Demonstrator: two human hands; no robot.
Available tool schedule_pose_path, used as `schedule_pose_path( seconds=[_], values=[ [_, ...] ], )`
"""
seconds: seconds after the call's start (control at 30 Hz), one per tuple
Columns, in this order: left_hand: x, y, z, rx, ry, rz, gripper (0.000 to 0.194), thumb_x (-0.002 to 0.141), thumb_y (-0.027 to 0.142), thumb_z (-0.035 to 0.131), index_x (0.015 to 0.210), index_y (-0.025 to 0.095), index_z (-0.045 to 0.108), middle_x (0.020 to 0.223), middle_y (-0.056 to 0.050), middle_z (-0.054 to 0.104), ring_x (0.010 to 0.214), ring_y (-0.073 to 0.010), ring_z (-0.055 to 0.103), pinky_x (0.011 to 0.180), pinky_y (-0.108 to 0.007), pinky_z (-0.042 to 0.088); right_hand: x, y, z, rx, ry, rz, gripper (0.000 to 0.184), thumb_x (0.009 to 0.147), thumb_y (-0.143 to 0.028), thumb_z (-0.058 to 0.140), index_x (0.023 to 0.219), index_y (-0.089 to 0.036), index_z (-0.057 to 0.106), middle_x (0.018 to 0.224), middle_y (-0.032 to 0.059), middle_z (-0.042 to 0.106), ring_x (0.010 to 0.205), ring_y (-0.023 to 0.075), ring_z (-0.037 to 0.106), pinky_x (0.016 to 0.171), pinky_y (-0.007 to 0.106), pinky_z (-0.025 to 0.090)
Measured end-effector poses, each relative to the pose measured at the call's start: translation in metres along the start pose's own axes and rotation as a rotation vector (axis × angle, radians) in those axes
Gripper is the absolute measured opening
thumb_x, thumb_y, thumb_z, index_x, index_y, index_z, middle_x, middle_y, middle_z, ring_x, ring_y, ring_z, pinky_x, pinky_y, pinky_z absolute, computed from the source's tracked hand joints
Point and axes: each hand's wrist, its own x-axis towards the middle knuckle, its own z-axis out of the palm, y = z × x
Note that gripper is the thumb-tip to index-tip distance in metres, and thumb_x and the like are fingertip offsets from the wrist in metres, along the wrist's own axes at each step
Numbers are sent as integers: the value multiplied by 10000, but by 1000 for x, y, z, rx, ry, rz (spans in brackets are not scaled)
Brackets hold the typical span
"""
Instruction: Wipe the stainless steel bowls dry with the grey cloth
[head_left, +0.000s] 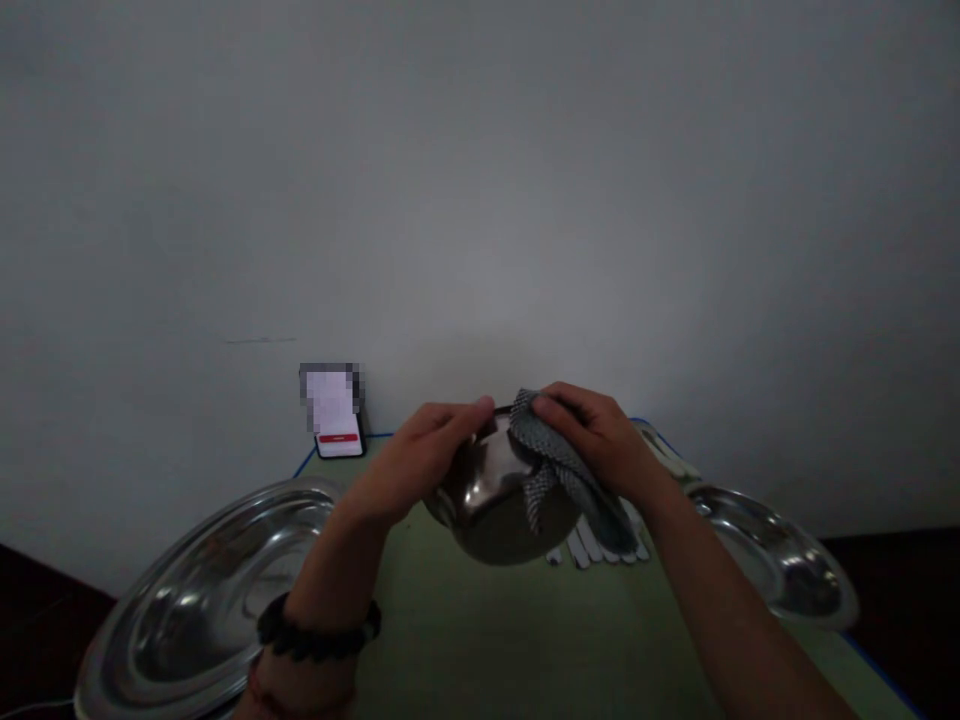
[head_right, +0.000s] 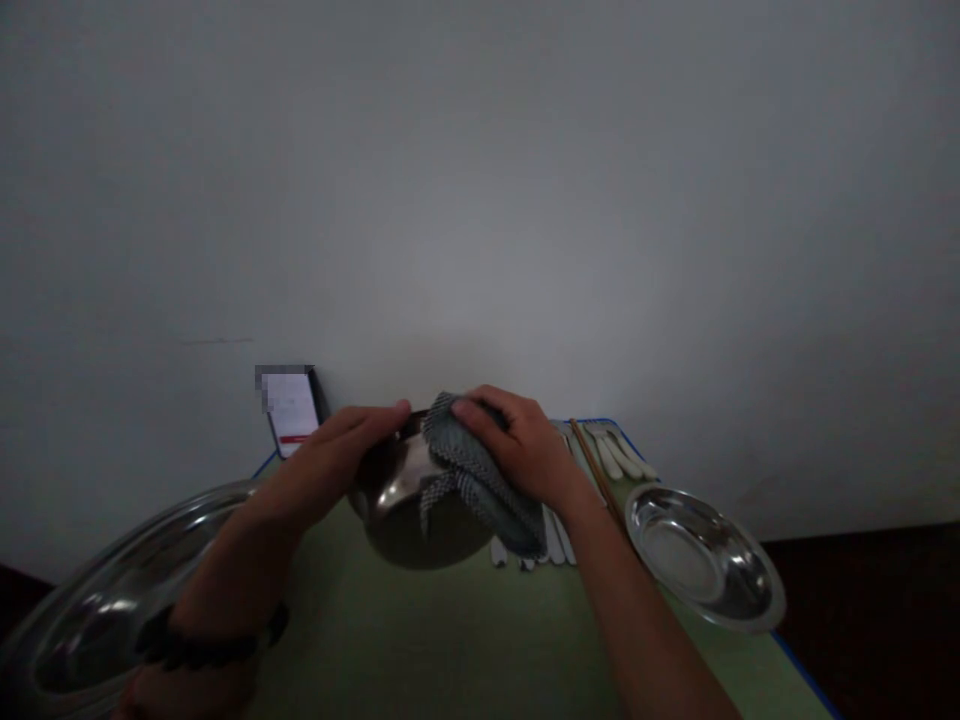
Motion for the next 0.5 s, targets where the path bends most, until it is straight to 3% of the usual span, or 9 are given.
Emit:
schedule_pose_path(
  seconds=[0.1,0.27,0.37,0.5],
  values=[
    [-4,1,2,102,-100,77,333,776,455,619,590,190,693,498,-14,587,426,-94,460,398,-198,329,-3,-9,7,-56,-35,-42,239,889,-412,522,794,-226,637,760,-23,646,725,123,567,690,271,427],
    [-3,0,-4,-21,16,103,359,742,451,658,517,171,658,443,-17,546,374,-78,448,349,-191,278,-1,-4,22,163,161,42,241,840,-444,588,828,-220,678,789,-12,675,715,121,575,659,271,444],
    [3,-1,-2,-231,188,120,362,697,410,700,446,167,606,390,-3,516,320,-74,422,314,-197,258,1,4,26,321,338,102,288,815,-480,600,813,-205,685,728,-10,658,662,122,578,616,268,462],
    [12,-7,20,-648,508,150,294,775,352,631,569,145,663,481,-2,613,394,-95,525,414,-203,412,5,27,34,397,557,113,403,871,-525,448,942,-204,680,778,26,680,686,159,614,615,306,506]
  ],
)
